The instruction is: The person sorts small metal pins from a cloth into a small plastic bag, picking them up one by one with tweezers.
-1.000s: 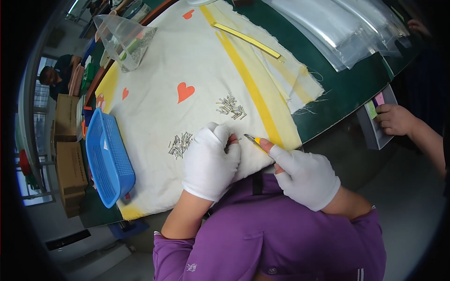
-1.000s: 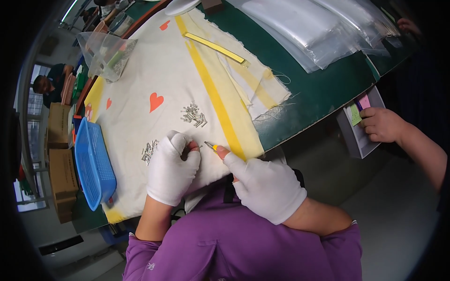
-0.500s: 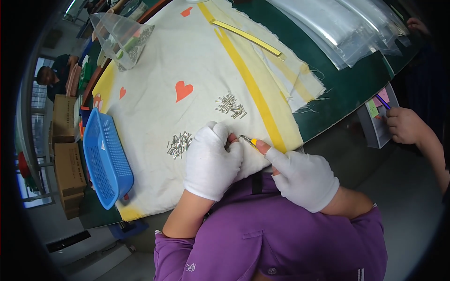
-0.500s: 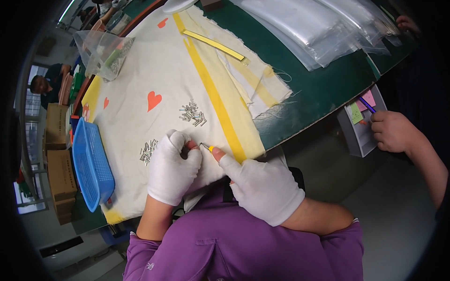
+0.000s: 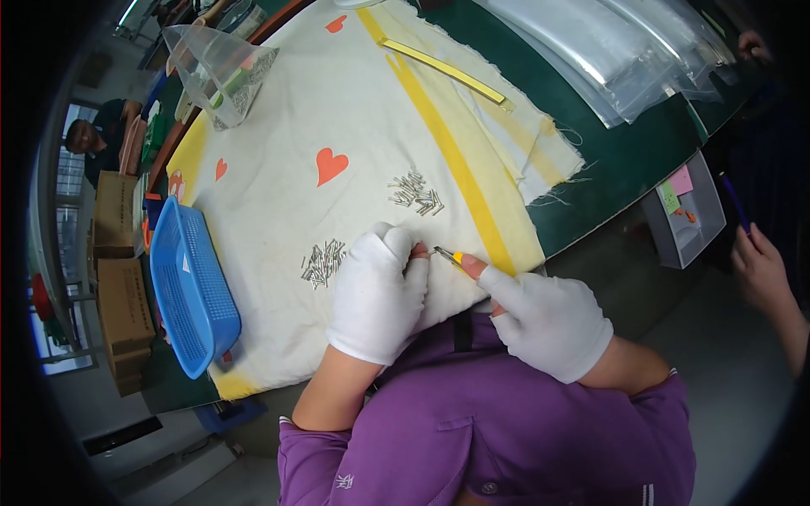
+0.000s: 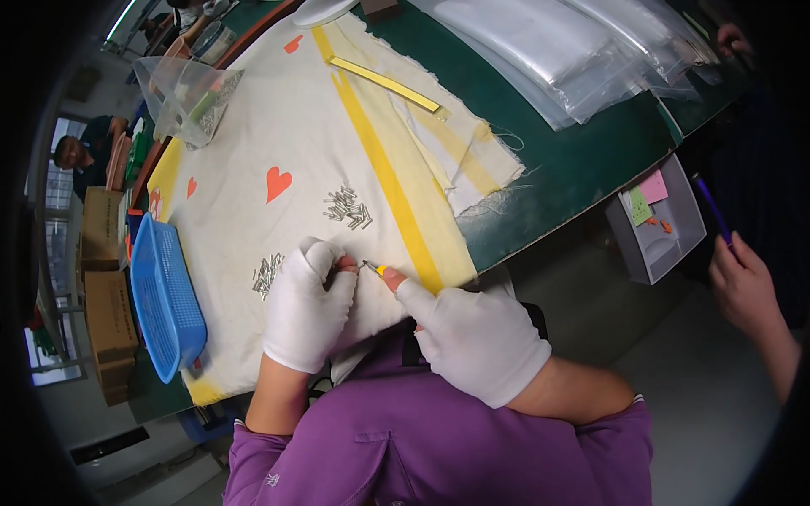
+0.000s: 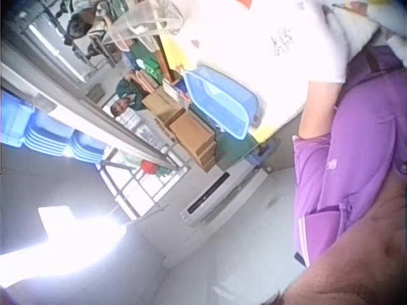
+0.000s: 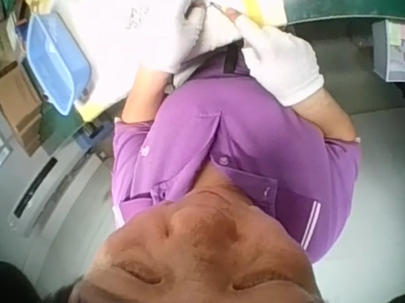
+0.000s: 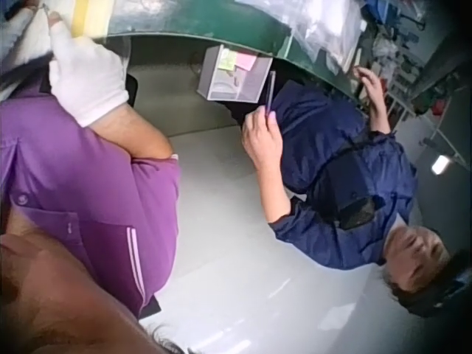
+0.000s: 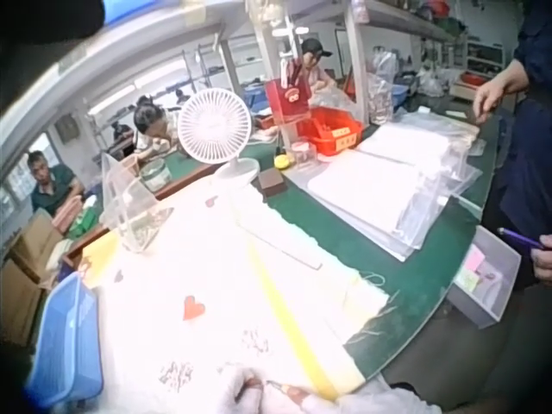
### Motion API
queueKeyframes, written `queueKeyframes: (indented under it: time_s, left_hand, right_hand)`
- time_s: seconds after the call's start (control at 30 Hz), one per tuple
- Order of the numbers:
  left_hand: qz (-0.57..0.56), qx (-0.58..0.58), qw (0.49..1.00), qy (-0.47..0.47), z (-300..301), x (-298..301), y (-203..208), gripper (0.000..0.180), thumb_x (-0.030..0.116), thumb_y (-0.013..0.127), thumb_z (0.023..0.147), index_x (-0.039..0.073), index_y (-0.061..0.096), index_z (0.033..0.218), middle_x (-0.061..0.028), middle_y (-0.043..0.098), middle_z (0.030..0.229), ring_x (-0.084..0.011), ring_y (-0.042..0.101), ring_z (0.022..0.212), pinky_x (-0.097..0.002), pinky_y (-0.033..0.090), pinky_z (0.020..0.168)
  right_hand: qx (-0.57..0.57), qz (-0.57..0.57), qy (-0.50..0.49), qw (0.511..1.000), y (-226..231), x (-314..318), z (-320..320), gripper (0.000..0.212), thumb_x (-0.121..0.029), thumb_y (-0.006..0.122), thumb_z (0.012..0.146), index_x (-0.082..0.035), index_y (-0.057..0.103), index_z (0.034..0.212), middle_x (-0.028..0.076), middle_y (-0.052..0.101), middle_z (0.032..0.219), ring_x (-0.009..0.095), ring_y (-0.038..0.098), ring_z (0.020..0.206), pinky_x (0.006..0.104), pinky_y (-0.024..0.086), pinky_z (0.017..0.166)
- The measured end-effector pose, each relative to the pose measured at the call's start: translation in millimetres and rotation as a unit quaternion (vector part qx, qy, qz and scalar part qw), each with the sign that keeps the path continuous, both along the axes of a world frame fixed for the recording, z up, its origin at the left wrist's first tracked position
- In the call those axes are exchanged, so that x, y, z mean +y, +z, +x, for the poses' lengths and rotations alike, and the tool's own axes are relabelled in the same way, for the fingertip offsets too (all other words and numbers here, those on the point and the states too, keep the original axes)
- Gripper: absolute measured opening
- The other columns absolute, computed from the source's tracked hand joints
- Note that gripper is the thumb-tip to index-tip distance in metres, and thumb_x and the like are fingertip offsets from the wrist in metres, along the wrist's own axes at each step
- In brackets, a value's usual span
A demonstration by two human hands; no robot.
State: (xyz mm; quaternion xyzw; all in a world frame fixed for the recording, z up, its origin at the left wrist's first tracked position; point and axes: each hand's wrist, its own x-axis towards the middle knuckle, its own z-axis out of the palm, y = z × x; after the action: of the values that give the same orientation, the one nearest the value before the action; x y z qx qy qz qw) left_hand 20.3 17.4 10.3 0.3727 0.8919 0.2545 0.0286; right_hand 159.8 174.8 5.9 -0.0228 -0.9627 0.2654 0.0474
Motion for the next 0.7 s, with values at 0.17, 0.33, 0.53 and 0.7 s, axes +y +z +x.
queueKeyframes:
  time_s: [0.17, 0.33, 0.53, 0.7]
  left_hand:
    - [0.046, 0.006, 0.999, 0.026, 0.9, 0.2, -5.6, 0.009, 0.005, 0.069, 0.083, 0.003, 0.061, 0.087, -0.0156, 0.06, 0.085, -0.0359, 0.06, 0.077, -0.0446, 0.049, 0.067]
    - [0.027, -0.001, 0.999, 0.02, 5.2, 2.2, 0.7, 0.011, 0.006, 0.069, 0.081, 0.003, 0.06, 0.086, -0.0162, 0.059, 0.085, -0.036, 0.06, 0.076, -0.0449, 0.049, 0.067]
    - [0.007, 0.017, 0.999, 0.033, 4.8, 6.2, -2.5, 0.011, 0.005, 0.068, 0.079, 0.002, 0.058, 0.082, -0.0172, 0.058, 0.08, -0.0368, 0.059, 0.073, -0.0456, 0.048, 0.064]
    - [0.003, 0.016, 0.999, 0.031, 4.8, 6.5, -2.3, 0.011, 0.004, 0.068, 0.079, 0.002, 0.057, 0.081, -0.017, 0.058, 0.079, -0.037, 0.059, 0.073, -0.0459, 0.048, 0.064]
  right_hand:
    - [-0.014, -0.003, 0.012, 1.0, 2.5, 0.4, 1.9, 0.061, -0.012, 0.064, 0.082, -0.022, 0.055, 0.142, 0.005, 0.059, 0.07, 0.023, 0.061, 0.058, 0.0374, 0.054, 0.056]
    - [0.011, -0.02, -0.023, 0.999, -5.6, 0.7, 4.4, 0.057, -0.019, 0.066, 0.083, -0.021, 0.058, 0.14, 0.005, 0.054, 0.063, 0.024, 0.058, 0.053, 0.0402, 0.049, 0.058]
    - [0.03, -0.003, -0.034, 0.999, -8.3, -3.4, 2.0, 0.057, -0.018, 0.066, 0.083, -0.021, 0.059, 0.14, 0.004, 0.053, 0.063, 0.023, 0.056, 0.051, 0.0398, 0.05, 0.056]
    - [0.041, 0.02, -0.019, 0.999, -7.2, -3.0, 1.1, 0.058, -0.017, 0.066, 0.082, -0.02, 0.06, 0.139, 0.004, 0.051, 0.062, 0.022, 0.055, 0.051, 0.0383, 0.047, 0.055]
